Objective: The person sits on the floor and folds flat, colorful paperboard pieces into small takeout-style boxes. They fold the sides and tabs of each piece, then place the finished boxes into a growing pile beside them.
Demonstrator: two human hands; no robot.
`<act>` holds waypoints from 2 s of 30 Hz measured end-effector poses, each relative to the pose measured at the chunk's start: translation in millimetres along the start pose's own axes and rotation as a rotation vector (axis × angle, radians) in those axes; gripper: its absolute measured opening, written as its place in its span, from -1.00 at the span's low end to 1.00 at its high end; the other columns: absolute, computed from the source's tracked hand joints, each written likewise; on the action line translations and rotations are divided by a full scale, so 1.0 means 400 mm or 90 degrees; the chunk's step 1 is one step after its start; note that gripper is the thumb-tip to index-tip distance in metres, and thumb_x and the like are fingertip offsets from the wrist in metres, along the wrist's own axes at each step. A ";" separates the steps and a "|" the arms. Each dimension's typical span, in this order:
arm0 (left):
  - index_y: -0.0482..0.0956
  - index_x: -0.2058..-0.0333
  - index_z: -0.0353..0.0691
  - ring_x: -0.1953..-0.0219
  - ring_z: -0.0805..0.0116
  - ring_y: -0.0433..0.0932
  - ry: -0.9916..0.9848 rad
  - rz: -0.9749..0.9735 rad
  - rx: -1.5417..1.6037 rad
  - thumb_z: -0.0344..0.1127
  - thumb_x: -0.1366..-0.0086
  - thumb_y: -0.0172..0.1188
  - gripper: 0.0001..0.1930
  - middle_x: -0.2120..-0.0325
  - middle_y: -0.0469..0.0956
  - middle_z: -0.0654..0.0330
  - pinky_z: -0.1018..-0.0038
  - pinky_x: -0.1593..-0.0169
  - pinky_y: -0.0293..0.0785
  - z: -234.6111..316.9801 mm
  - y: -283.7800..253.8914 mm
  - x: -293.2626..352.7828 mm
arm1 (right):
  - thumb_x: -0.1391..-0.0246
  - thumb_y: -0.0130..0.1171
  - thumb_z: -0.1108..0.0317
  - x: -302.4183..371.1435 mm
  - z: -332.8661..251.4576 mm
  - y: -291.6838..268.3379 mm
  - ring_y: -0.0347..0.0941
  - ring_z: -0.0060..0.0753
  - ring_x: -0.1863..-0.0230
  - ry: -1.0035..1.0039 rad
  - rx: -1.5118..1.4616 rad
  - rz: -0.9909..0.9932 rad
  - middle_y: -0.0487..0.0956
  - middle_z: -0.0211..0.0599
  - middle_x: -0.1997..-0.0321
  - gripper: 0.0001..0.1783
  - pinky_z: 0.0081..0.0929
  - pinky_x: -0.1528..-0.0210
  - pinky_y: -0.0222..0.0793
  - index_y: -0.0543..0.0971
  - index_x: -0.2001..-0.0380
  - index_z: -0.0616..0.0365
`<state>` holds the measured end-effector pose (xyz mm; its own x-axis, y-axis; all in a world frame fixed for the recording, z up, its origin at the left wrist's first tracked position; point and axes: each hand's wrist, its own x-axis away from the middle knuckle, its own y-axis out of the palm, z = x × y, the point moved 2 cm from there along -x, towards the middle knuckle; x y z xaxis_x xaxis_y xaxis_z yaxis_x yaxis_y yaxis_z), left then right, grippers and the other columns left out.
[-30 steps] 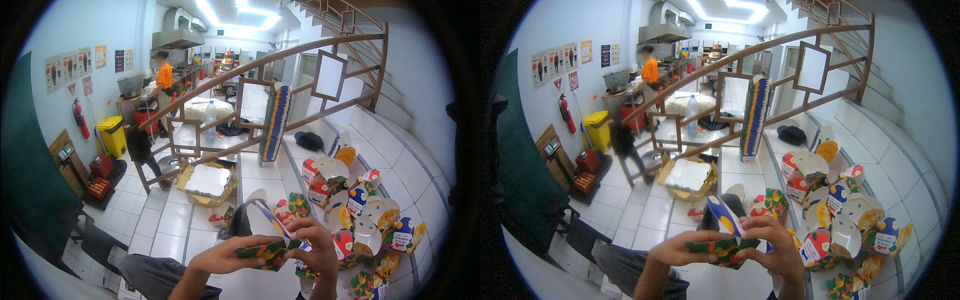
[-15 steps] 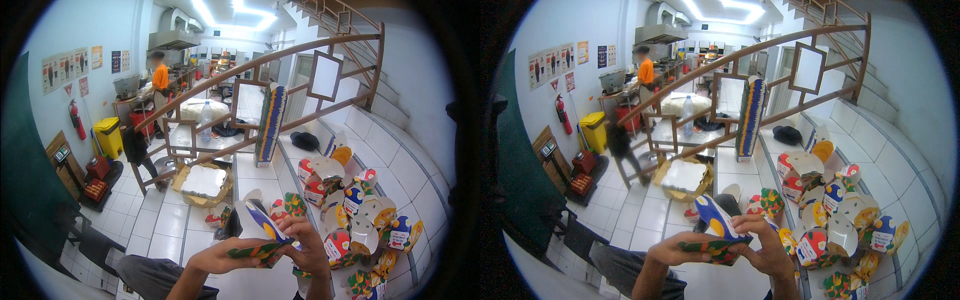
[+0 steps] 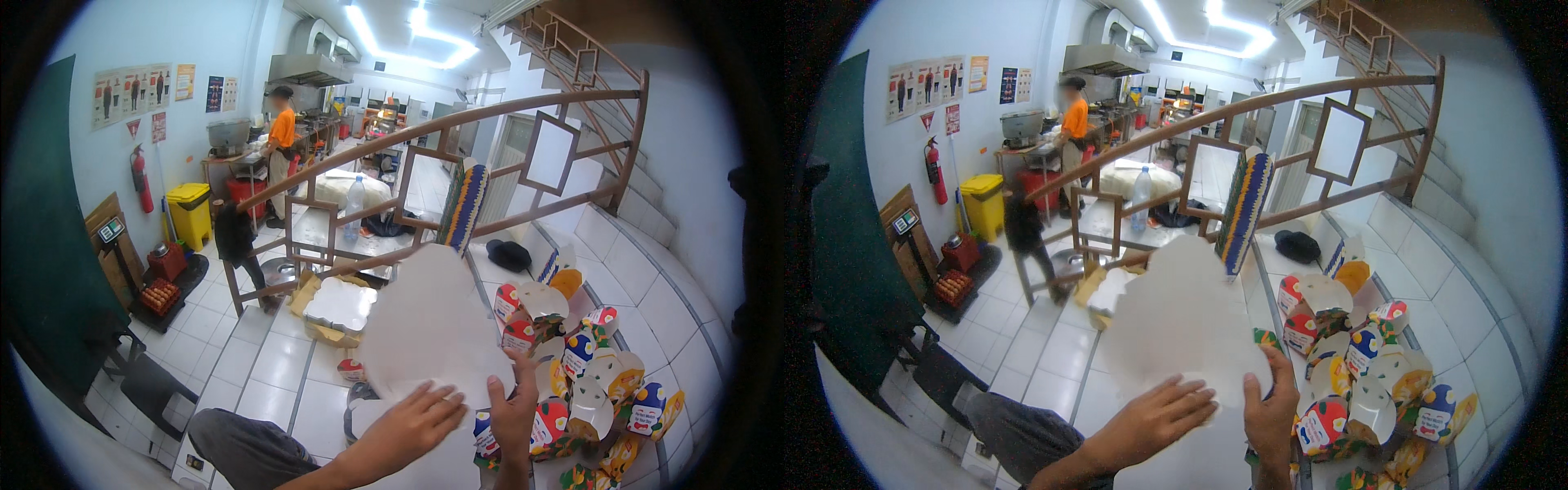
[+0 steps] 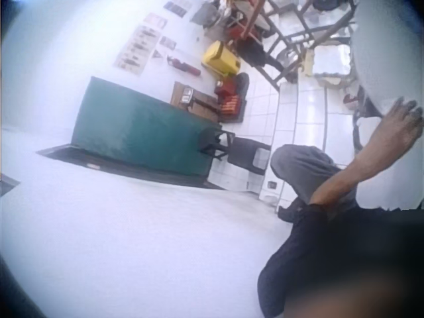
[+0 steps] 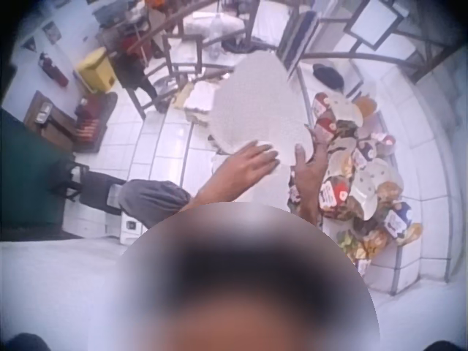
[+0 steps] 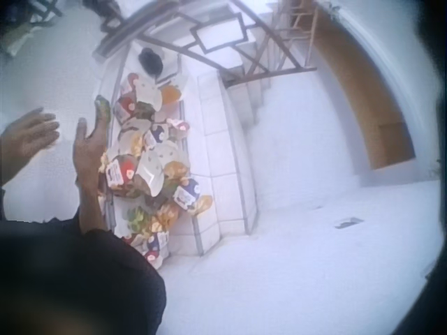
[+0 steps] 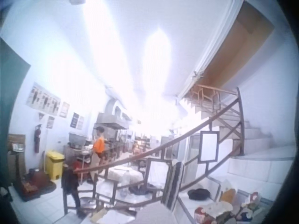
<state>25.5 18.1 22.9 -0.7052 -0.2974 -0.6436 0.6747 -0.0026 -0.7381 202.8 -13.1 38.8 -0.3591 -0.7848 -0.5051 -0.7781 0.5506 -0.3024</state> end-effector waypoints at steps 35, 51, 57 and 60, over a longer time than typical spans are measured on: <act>0.44 -0.14 0.18 -0.32 -0.13 0.08 -0.054 0.212 0.121 -0.12 -0.09 0.39 -0.40 -0.24 0.18 0.04 -0.18 -0.27 0.01 -0.040 -0.005 -0.018 | -0.01 0.30 0.43 0.029 -0.070 -0.031 0.55 -0.41 0.16 0.077 -0.104 -0.324 0.64 -0.16 0.21 -0.68 -0.50 0.08 0.43 0.56 0.14 0.30; 0.61 0.07 0.01 -0.28 0.18 0.23 -0.035 0.262 0.101 -0.25 -0.10 0.37 -0.63 -0.07 0.45 0.40 -0.08 -0.34 -0.02 -0.032 0.003 -0.010 | 0.04 0.28 0.52 0.020 -0.089 -0.012 0.56 -0.19 0.13 -0.213 0.018 -0.285 0.56 -0.09 0.10 -0.69 -0.37 0.10 0.46 0.56 0.15 0.29; 0.65 0.13 0.00 -0.22 0.27 0.33 -0.022 0.307 0.058 -0.29 -0.11 0.34 -0.70 0.00 0.52 0.48 -0.04 -0.33 0.04 -0.025 -0.003 -0.012 | 0.08 0.28 0.56 0.032 -0.087 -0.004 0.53 -0.08 0.08 -0.136 0.023 -0.251 0.55 -0.03 0.11 -0.69 -0.33 0.05 0.42 0.59 0.17 0.28; 0.66 0.15 0.01 -0.22 0.27 0.33 -0.030 0.297 0.043 -0.29 -0.09 0.35 -0.71 0.02 0.53 0.49 -0.04 -0.32 0.06 -0.024 -0.012 -0.008 | 0.10 0.28 0.58 0.035 -0.080 -0.007 0.50 -0.05 0.04 -0.114 -0.022 -0.281 0.55 -0.01 0.09 -0.65 -0.31 0.01 0.39 0.59 0.15 0.28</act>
<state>22.4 28.3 26.8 -0.3137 -0.3245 -0.8923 0.9311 0.0793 -0.3561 183.3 -34.6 58.4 0.1019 -0.8785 -0.4667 -0.8544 0.1631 -0.4934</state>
